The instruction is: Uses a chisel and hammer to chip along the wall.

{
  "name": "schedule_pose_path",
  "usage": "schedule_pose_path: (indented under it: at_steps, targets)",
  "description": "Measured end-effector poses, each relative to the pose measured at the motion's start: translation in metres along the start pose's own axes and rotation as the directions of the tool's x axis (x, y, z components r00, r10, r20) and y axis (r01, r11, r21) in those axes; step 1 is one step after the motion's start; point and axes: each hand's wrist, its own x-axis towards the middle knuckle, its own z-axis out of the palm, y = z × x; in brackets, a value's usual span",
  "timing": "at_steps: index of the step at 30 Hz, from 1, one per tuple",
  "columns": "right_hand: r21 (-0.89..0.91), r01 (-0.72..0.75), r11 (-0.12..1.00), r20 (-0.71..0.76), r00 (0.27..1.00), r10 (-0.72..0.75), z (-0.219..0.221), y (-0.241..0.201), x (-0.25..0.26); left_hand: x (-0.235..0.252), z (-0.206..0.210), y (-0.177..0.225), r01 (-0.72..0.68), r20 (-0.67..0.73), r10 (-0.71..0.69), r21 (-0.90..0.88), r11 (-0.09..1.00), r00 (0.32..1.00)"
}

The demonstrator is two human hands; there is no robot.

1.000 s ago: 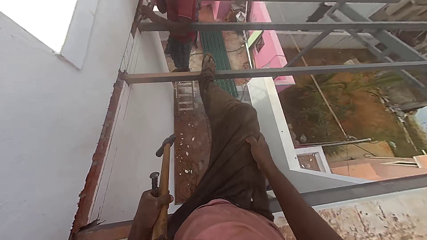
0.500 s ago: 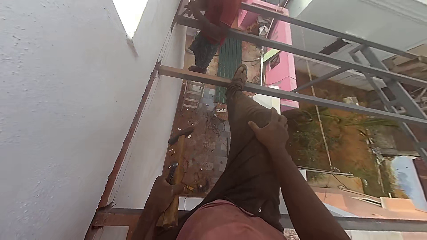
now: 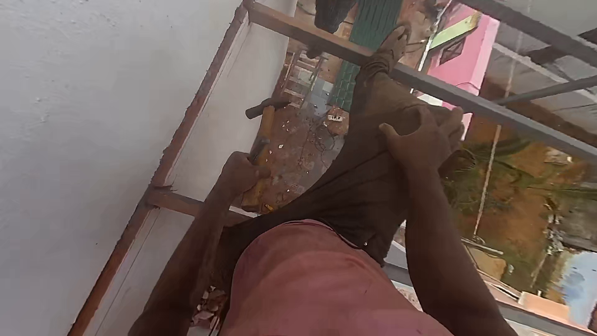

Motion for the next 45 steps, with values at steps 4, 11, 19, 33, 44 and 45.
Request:
schedule_pose_path:
  at_steps: [4, 11, 19, 33, 44, 45]
  targets:
    - [0.224, 0.249, 0.942, 0.114, 0.953, -0.280, -0.002, -0.008, -0.018, 0.007, 0.031, 0.007, -0.077, -0.031, 0.078, 0.030, 0.997, 0.997]
    - [0.711, -0.543, 0.447, 0.702, 0.584, -0.407, 0.041, -0.085, -0.053, -0.031, 0.070, 0.061, -0.221, 0.079, 0.207, 0.270, 0.937, 0.975]
    - [0.627, -0.768, 0.130, 0.773, 0.592, -0.229, 0.058, -0.108, -0.021, -0.013, 0.081, 0.096, -0.356, 0.146, 0.329, 0.243, 0.902, 0.933]
    - [0.556, -0.827, -0.085, 0.761, 0.548, -0.346, 0.027, -0.084, 0.050, 0.036, 0.033, 0.041, 0.067, 0.051, -0.044, -0.742, 0.667, 0.998]
    - [0.366, -0.908, -0.204, 0.838, 0.417, -0.353, 0.032, -0.059, 0.046, 0.025, 0.065, 0.032, -0.004, -0.067, -0.054, -0.662, 0.749, 0.996]
    - [0.370, -0.903, -0.219, 0.832, 0.427, -0.353, 0.032, -0.059, 0.046, 0.022, 0.063, 0.037, 0.007, -0.038, -0.038, -0.607, 0.794, 0.999]
